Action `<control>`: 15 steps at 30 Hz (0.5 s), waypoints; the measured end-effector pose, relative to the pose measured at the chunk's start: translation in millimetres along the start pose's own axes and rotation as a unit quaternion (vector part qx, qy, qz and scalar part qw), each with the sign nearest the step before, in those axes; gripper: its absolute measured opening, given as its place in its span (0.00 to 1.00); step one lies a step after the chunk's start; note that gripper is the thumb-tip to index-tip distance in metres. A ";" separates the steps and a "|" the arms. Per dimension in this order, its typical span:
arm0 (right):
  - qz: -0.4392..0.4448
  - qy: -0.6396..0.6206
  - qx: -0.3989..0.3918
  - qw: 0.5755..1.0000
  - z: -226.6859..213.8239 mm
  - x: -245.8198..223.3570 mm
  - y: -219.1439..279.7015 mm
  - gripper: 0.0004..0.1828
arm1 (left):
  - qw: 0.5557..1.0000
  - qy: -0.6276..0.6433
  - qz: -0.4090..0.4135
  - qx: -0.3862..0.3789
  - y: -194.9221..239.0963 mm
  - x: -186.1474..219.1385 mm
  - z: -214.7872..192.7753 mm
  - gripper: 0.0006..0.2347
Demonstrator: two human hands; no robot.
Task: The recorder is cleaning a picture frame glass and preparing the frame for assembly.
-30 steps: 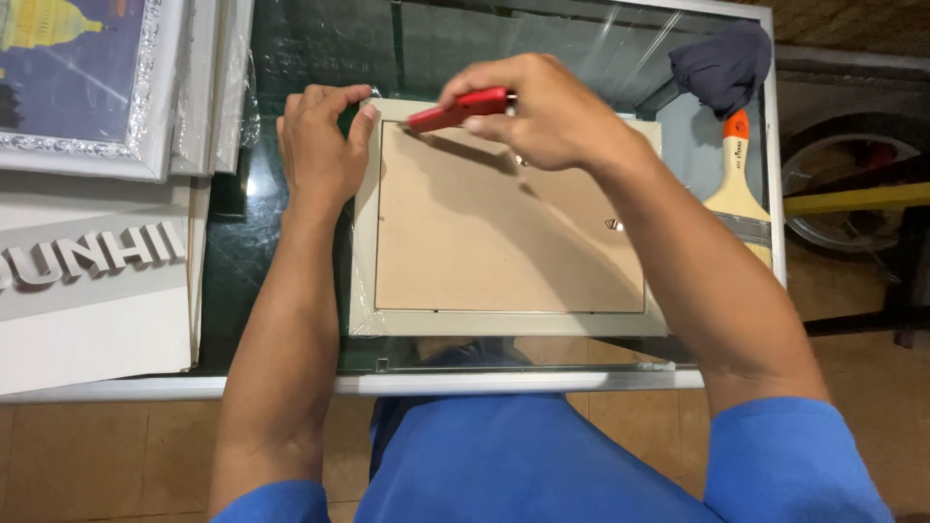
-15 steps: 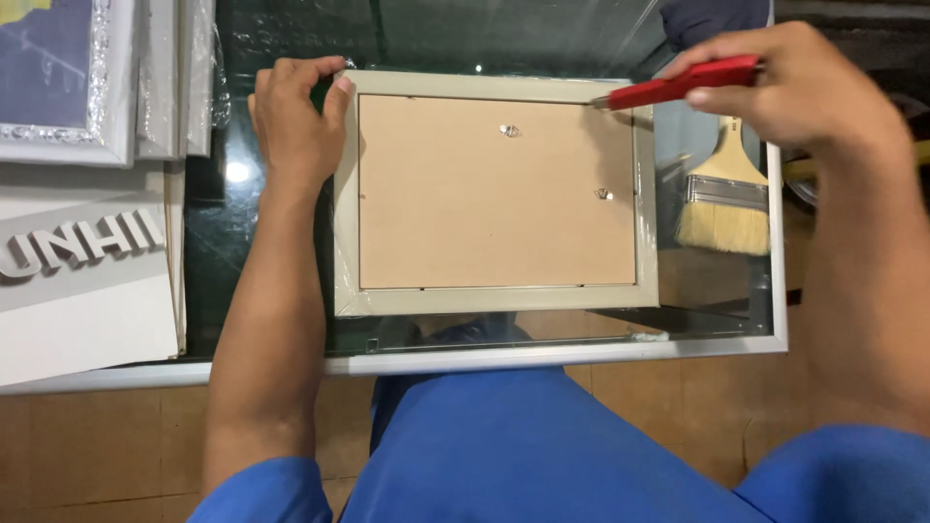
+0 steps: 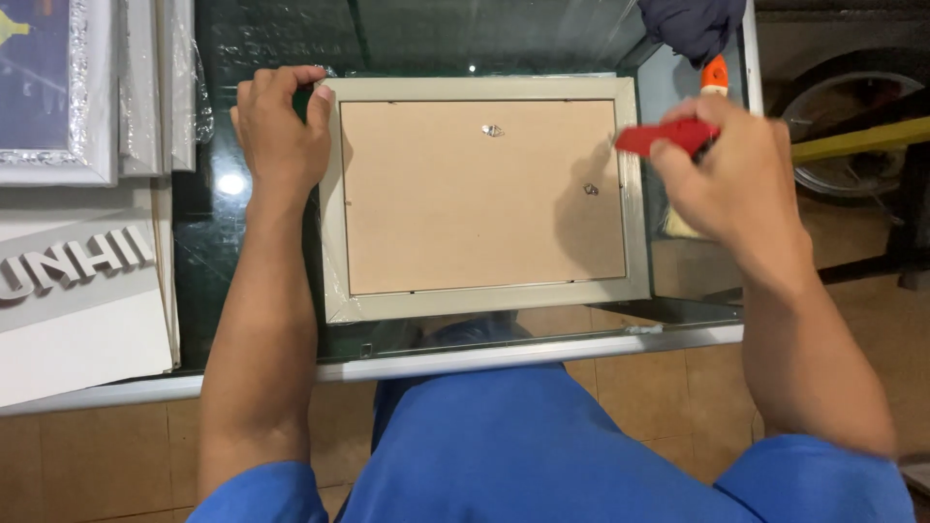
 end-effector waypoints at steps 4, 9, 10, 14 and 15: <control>0.110 0.012 -0.047 0.993 -9.7 -11.0 39.6 0.16 | 1.000 0.001 0.012 0.006 1.0 3.4 -2.6 0.04; 0.229 0.028 -0.139 0.963 -16.6 -27.1 69.5 0.15 | 1.000 -0.008 0.001 0.005 0.0 3.3 -1.5 0.05; 0.293 0.042 -0.166 0.941 -17.6 -28.3 76.0 0.16 | 1.000 -0.007 -0.003 0.002 -0.4 3.4 -1.5 0.05; 0.255 0.023 -0.136 0.957 -5.4 -30.2 62.3 0.14 | 1.000 -0.015 0.004 0.013 1.4 1.5 -0.9 0.05; 0.164 -0.059 -0.072 0.982 -0.2 -42.3 49.5 0.15 | 1.000 -0.006 0.007 0.014 1.7 2.3 -1.7 0.05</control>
Point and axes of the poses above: each hand's wrist, its own y-axis away from the middle knuckle, its own z-axis out of the palm, x = y × z, the point moved 7 cm from there along -y, towards the middle knuckle, and after that the axes turned 1 degree about -z, right-handed, at the moved point
